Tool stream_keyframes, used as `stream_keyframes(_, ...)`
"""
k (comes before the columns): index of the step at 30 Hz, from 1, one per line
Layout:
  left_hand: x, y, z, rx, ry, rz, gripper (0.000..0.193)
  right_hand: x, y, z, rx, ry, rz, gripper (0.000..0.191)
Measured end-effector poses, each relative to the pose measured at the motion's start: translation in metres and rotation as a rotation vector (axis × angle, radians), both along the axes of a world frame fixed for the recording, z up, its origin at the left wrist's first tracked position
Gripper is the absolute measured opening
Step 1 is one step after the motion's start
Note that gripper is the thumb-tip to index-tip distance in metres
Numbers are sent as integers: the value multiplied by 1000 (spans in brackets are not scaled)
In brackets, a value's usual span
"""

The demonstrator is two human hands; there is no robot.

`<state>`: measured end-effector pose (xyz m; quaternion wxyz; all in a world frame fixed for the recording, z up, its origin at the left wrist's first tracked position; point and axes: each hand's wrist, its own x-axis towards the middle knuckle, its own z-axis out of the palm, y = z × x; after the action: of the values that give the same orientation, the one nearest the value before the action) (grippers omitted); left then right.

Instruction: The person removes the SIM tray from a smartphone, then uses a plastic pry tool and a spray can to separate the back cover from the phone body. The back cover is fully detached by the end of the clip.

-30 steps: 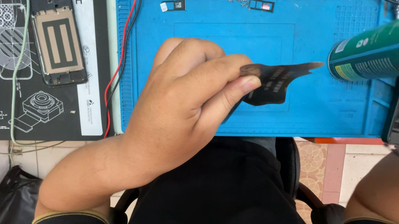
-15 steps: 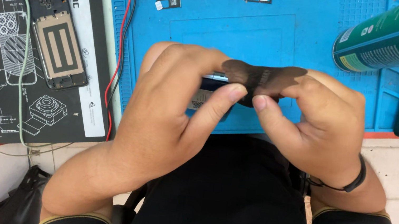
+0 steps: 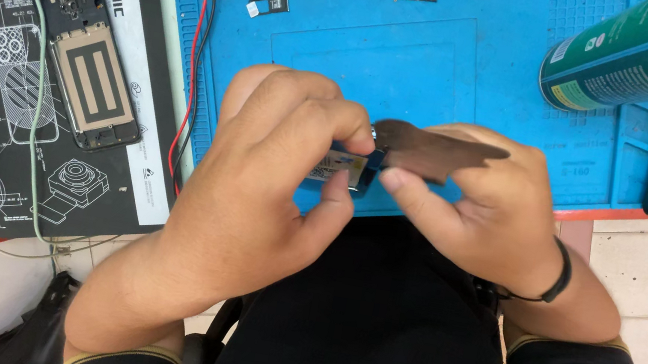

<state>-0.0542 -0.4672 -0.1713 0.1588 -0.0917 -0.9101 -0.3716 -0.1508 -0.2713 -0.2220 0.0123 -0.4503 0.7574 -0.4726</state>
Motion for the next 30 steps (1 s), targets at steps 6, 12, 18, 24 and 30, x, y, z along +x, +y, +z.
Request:
stream_keyframes(6, -2, -4, 5, -25, -51, -31, 39, 4, 1, -7, 91, 18, -39, 13)
stream_keyframes(12, -1, -3, 3, -31, -108, -13, 38, -3, 6, -11, 14, -55, 26, 14)
stream_keyframes(18, -1, 0, 6, -31, -96, -9, 39, 6, 9, -23, -102, -182, -9, 15)
stream_keyframes(24, 2, 4, 15, -55, -105, 15, 42, 13, 4, -26, -244, -191, -10, 23)
stream_keyframes(30, 14, 12, 19, -195, -46, 125, 47, 12, -9, -23, -275, -209, 33, 24)
